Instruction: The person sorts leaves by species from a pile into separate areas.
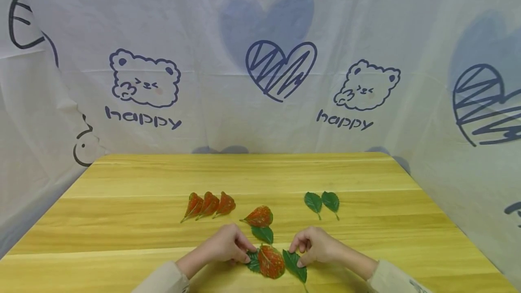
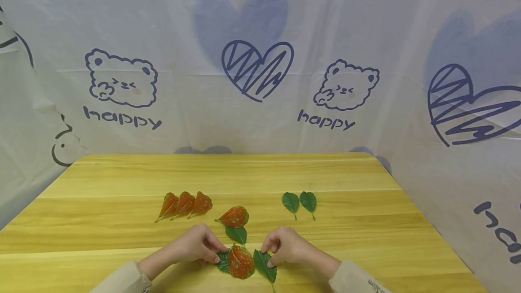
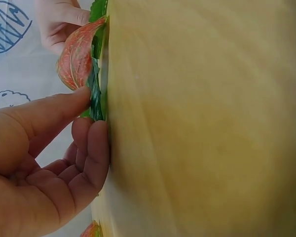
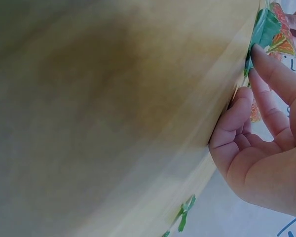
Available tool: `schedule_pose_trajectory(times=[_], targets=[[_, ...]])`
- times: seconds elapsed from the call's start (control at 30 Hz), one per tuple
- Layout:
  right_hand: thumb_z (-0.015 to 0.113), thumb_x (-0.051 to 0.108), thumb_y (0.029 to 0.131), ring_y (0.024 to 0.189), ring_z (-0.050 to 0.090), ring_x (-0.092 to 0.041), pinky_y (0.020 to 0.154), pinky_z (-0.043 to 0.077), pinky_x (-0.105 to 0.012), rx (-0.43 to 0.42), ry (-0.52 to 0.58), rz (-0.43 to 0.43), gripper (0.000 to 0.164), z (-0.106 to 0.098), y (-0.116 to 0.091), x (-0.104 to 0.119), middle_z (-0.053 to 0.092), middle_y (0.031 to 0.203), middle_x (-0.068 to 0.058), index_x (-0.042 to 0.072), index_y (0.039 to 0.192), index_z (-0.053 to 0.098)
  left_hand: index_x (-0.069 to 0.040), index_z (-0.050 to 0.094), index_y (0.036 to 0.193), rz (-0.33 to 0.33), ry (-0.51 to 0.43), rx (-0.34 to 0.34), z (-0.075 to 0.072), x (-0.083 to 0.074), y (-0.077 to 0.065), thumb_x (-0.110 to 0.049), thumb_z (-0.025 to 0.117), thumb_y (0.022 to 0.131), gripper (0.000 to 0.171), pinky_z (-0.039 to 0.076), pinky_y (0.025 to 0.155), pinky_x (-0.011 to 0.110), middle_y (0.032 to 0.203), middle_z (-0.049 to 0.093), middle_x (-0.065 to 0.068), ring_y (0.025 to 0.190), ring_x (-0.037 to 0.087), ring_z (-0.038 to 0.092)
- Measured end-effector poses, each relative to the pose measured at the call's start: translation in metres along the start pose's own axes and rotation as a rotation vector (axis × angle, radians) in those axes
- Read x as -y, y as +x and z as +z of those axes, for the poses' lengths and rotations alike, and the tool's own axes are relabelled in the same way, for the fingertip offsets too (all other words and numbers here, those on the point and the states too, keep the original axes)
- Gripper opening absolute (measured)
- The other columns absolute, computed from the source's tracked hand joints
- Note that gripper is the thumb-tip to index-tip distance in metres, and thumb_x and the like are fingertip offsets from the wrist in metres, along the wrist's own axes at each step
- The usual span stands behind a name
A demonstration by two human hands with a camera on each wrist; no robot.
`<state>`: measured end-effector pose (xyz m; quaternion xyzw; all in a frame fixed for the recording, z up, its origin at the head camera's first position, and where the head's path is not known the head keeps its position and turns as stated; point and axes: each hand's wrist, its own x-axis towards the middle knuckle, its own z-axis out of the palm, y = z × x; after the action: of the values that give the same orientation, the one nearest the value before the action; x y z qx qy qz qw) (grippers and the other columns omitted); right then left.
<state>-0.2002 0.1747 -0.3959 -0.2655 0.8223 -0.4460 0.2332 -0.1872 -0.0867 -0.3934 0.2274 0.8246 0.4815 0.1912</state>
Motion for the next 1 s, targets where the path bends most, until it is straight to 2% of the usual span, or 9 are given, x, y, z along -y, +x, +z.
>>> schedule_pose_trajectory(times=[0.23, 0.5, 0.7, 1.0], targets=[[0.071, -0.009, 0.066, 0.052, 0.036, -0.005, 0.046, 0.031, -0.016, 0.008, 0.010, -0.007, 0.020, -0.001, 0.000, 0.001, 0.049, 0.068, -0.001, -0.003, 0.083, 0.065, 0.003, 0.070, 0.083, -0.017, 0.049, 0.008, 0.000, -0.002, 0.001, 0.008, 0.071, 0.068, 0.016, 0.048, 0.043, 0.025, 0.057, 0.057, 0.002, 0.041, 0.006, 0.043], [0.068, -0.007, 0.070, 0.057, 0.043, -0.008, 0.048, 0.035, -0.016, 0.023, 0.026, -0.012, 0.015, -0.004, 0.001, 0.004, 0.052, 0.067, -0.002, -0.006, 0.085, 0.064, 0.001, 0.071, 0.082, -0.039, 0.075, 0.019, 0.001, -0.002, 0.001, 0.010, 0.071, 0.067, 0.017, 0.047, 0.042, 0.024, 0.056, 0.057, 0.001, 0.042, 0.006, 0.043], [0.068, -0.001, 0.075, 0.053, 0.044, -0.006, 0.047, 0.038, -0.017, -0.029, -0.010, -0.055, 0.016, -0.003, 0.008, 0.006, 0.054, 0.065, -0.001, -0.006, 0.090, 0.064, 0.001, 0.071, 0.080, -0.032, 0.089, 0.022, 0.001, -0.003, 0.001, 0.010, 0.071, 0.066, 0.017, 0.046, 0.041, 0.023, 0.056, 0.057, 0.001, 0.041, 0.006, 0.043], [0.068, 0.005, 0.077, 0.057, 0.048, -0.008, 0.050, 0.040, -0.021, -0.105, -0.124, -0.071, 0.016, 0.000, 0.023, 0.015, 0.057, 0.068, -0.001, -0.002, 0.092, 0.065, 0.002, 0.070, 0.080, -0.021, 0.077, 0.031, 0.001, -0.003, 0.002, 0.010, 0.070, 0.066, 0.016, 0.047, 0.042, 0.024, 0.054, 0.057, 0.003, 0.040, 0.005, 0.043]])
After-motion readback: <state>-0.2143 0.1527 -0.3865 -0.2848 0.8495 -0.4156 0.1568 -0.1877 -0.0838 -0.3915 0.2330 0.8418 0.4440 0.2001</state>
